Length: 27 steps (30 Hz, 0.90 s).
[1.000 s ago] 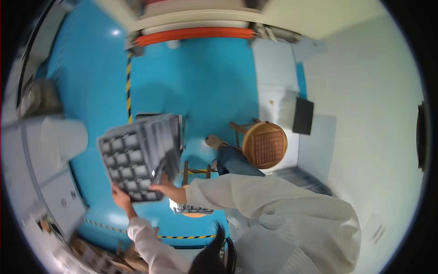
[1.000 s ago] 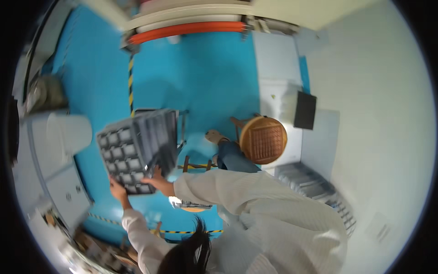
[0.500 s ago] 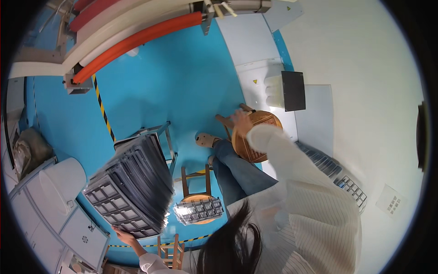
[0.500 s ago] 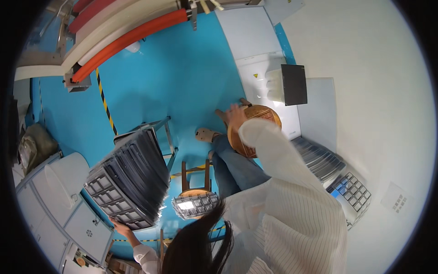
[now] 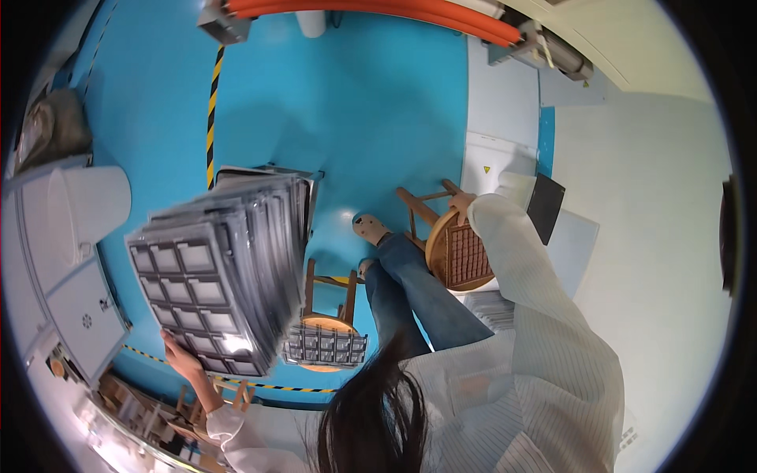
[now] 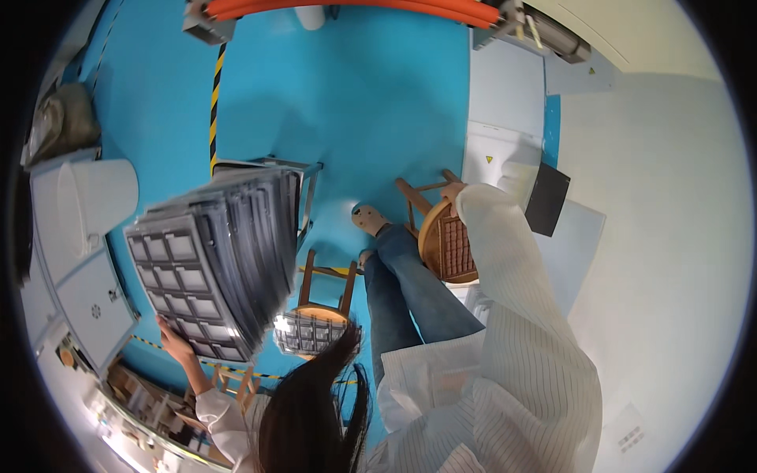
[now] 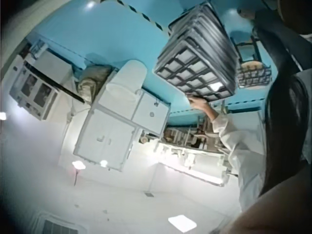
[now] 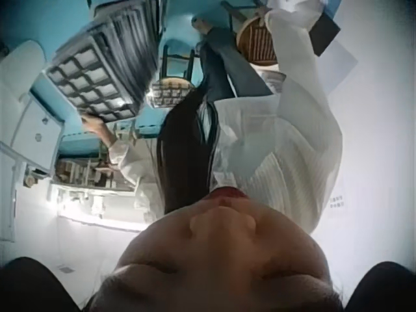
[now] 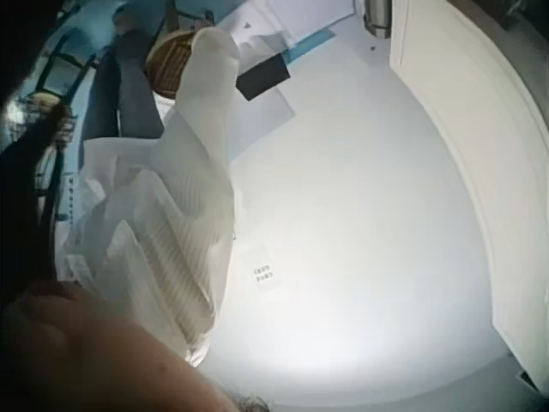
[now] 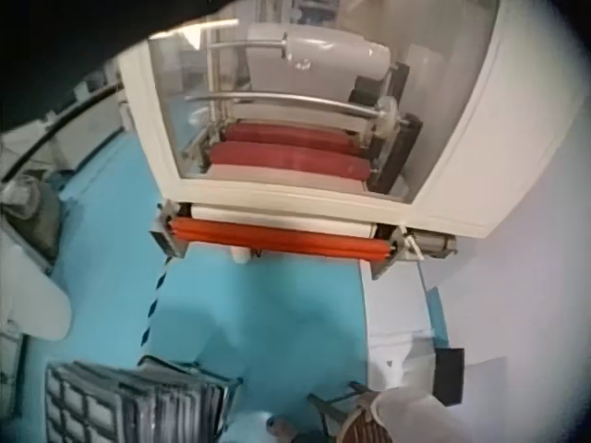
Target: Stacking and moving plastic component trays in a manufacturing facility.
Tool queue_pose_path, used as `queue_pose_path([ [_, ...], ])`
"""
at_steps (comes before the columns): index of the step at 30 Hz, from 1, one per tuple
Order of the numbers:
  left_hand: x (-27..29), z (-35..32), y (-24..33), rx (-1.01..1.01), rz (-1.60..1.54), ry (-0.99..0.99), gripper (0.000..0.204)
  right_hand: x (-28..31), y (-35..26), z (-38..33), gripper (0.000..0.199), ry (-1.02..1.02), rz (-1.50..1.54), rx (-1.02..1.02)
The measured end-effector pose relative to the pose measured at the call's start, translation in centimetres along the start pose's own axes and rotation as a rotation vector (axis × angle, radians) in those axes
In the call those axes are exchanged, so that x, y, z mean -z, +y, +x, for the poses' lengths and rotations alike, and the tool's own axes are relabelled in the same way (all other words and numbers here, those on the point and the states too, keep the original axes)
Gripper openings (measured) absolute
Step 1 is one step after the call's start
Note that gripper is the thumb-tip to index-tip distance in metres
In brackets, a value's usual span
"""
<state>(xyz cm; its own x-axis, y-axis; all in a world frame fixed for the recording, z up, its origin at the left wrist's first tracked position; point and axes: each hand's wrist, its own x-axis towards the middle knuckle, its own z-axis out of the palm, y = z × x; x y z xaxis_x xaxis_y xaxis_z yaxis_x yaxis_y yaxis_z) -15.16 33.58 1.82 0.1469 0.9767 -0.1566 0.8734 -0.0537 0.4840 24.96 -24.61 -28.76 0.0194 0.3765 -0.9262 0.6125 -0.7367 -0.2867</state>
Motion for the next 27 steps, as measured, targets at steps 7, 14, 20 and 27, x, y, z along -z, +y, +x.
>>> queue_pose_path([
  [7,-1.6,-1.2,1.7,-0.068,0.029,0.063,0.067,13.1,-4.4,3.9,0.056,0.154,-0.223,-0.079],
  [14,-1.2,-1.7,3.0,-0.019,-0.052,0.082,0.059,20.2,-10.9,6.4,0.065,0.487,-0.332,0.045],
  [20,-1.3,-2.1,2.7,-0.097,-0.119,0.207,0.044,21.3,-14.0,6.2,0.063,0.404,-0.371,-0.105],
  [27,-0.1,-2.5,3.1,0.022,-0.122,0.233,0.039,29.3,-28.4,-3.1,0.046,0.549,0.59,0.569],
])
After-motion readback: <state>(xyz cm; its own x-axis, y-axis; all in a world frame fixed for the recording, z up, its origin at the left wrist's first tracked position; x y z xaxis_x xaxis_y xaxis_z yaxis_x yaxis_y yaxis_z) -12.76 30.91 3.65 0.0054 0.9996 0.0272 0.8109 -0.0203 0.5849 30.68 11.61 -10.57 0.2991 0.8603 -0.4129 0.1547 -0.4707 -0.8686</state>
